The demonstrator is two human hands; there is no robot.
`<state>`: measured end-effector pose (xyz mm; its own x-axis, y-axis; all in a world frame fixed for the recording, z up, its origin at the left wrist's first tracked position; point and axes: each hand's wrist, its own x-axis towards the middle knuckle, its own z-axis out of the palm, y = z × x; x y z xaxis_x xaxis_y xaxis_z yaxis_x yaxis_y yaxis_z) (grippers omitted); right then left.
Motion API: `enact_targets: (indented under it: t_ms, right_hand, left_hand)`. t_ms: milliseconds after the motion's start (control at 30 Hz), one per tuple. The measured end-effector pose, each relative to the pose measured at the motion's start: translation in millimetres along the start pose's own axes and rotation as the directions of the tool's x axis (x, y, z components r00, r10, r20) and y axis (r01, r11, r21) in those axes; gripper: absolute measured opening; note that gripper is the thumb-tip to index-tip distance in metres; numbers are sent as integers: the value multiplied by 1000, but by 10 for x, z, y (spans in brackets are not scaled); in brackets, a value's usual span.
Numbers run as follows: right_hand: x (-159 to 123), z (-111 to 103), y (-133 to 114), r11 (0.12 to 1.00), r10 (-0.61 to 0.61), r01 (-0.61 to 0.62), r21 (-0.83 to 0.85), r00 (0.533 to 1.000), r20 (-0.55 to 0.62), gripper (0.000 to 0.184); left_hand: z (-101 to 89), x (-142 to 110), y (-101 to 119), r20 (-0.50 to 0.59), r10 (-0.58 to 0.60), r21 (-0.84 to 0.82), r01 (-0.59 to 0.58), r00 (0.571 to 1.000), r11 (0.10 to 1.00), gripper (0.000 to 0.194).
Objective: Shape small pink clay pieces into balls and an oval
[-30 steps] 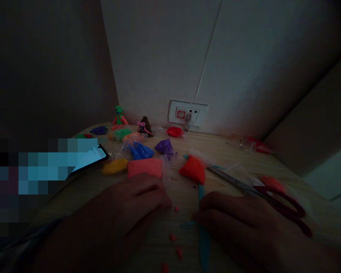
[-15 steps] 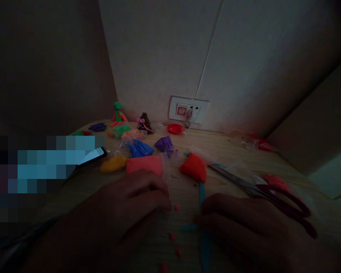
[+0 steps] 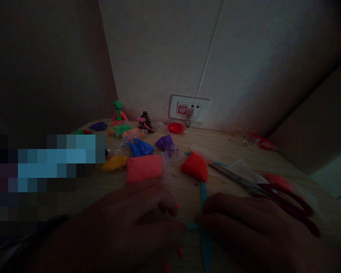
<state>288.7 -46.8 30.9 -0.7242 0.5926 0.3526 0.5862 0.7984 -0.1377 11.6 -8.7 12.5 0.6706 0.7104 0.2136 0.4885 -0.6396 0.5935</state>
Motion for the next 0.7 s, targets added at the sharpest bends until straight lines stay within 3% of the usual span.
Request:
enact_targets:
  t_ms: [133, 233, 400, 533, 700]
  right_hand:
    - [-17, 51, 17, 1000, -7, 6, -11, 999, -41, 56]
    - [-22, 60, 22, 1000, -15, 14, -17, 998, -56, 54]
    - [-5, 24, 12, 1000, -29, 29, -5, 999, -29, 54]
    - [4, 33, 7, 1000, -11, 10, -12, 999, -34, 56]
    - [-3, 78, 53, 999, -52, 52, 1, 996, -73, 59]
  left_hand:
    - [44, 10, 11, -14, -35, -92, 33, 999, 995, 17]
    - [45, -19, -14, -4, 83, -38, -83, 997, 996, 22]
    - [26, -44, -59, -23, 141, -17, -141, 990, 990, 22]
    - [22, -5, -80, -101, 325, 135, -311, 940, 941, 29]
    - [50, 34, -73, -97, 337, 167, -318, 937, 933, 36]
